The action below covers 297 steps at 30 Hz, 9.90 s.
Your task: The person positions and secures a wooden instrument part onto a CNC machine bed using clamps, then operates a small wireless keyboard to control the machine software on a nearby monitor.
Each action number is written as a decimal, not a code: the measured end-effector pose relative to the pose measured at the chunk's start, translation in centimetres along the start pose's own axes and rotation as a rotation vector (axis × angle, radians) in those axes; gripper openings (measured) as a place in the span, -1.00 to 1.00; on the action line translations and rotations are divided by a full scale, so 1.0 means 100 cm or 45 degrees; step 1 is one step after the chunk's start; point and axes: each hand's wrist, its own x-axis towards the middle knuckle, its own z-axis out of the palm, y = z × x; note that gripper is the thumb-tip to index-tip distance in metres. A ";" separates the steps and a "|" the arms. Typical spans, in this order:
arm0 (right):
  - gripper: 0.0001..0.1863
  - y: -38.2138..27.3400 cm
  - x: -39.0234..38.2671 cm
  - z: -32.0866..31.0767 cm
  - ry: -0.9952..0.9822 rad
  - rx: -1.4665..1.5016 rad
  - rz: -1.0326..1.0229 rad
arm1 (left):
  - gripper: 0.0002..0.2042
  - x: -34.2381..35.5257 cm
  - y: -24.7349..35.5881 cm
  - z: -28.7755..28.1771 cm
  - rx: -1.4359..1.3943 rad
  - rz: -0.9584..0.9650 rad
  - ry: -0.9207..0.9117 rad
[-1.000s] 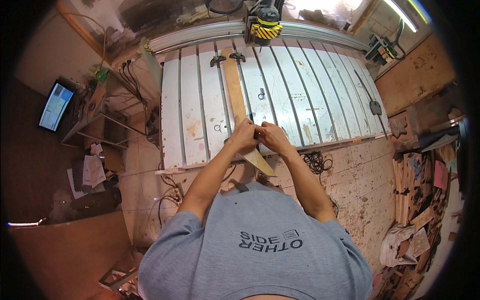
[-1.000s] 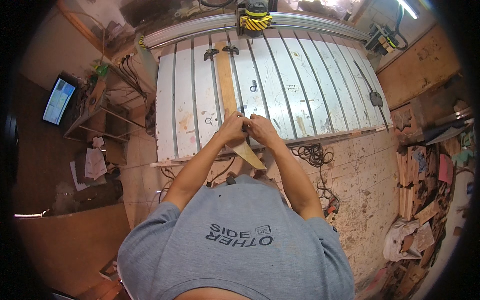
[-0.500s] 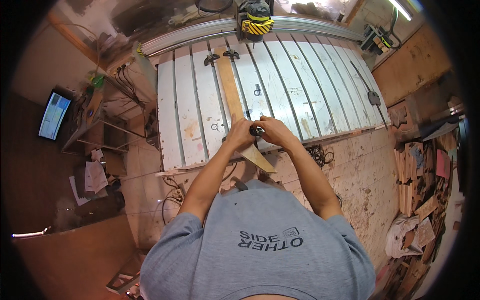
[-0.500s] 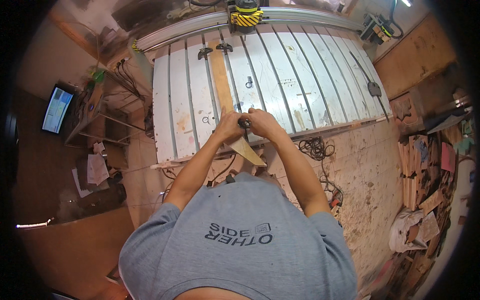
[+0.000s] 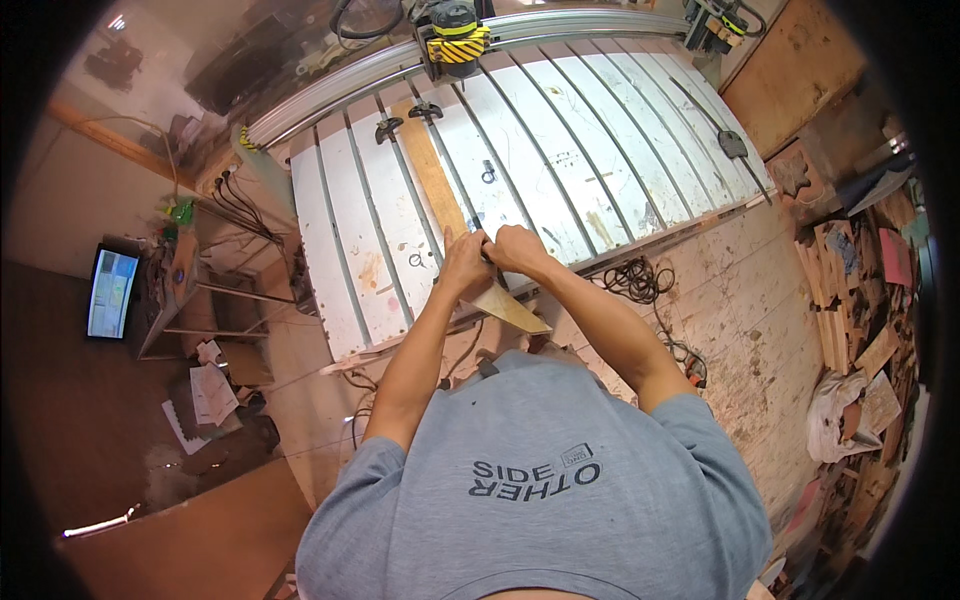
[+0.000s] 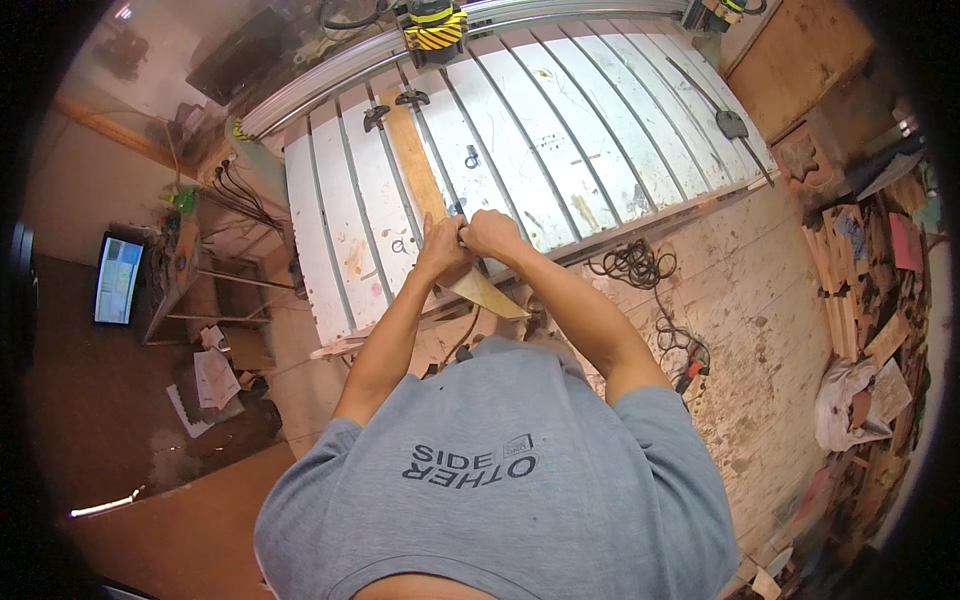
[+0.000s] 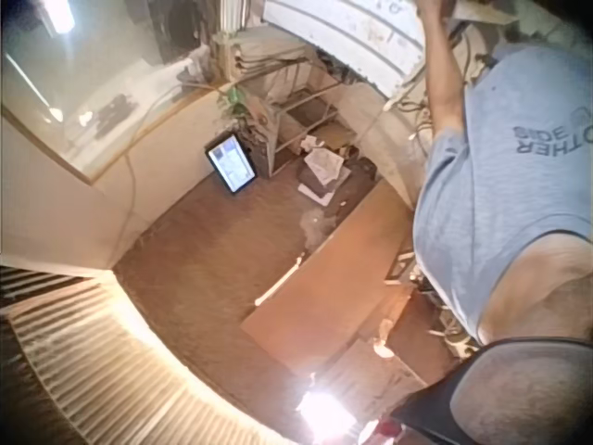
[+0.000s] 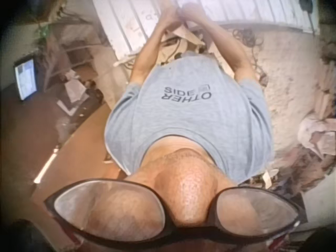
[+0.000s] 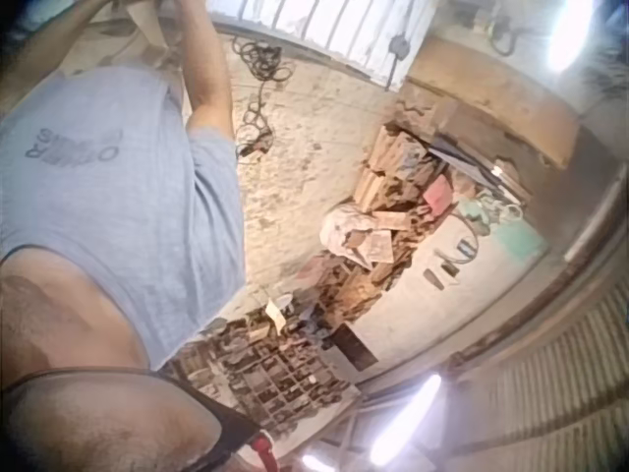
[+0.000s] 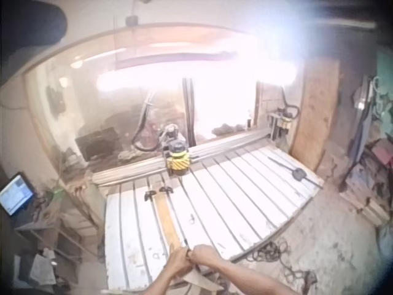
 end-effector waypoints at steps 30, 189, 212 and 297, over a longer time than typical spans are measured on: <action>-0.79 0.008 0.002 -0.033 0.009 -0.366 -0.721 | -0.47 0.017 -0.003 -0.037 -0.390 -0.156 -0.394; -0.73 -0.035 -0.018 -0.007 0.128 -0.161 -0.363 | -0.68 -0.088 -0.047 -0.039 -0.276 -0.125 0.191; -0.82 -0.094 0.019 0.034 -0.213 -0.367 -0.775 | -0.70 -0.090 -0.054 -0.012 -0.501 -0.162 0.560; -0.58 -0.034 -0.072 0.013 0.321 0.413 -0.168 | -0.53 -0.092 -0.080 -0.014 -0.491 -0.125 0.404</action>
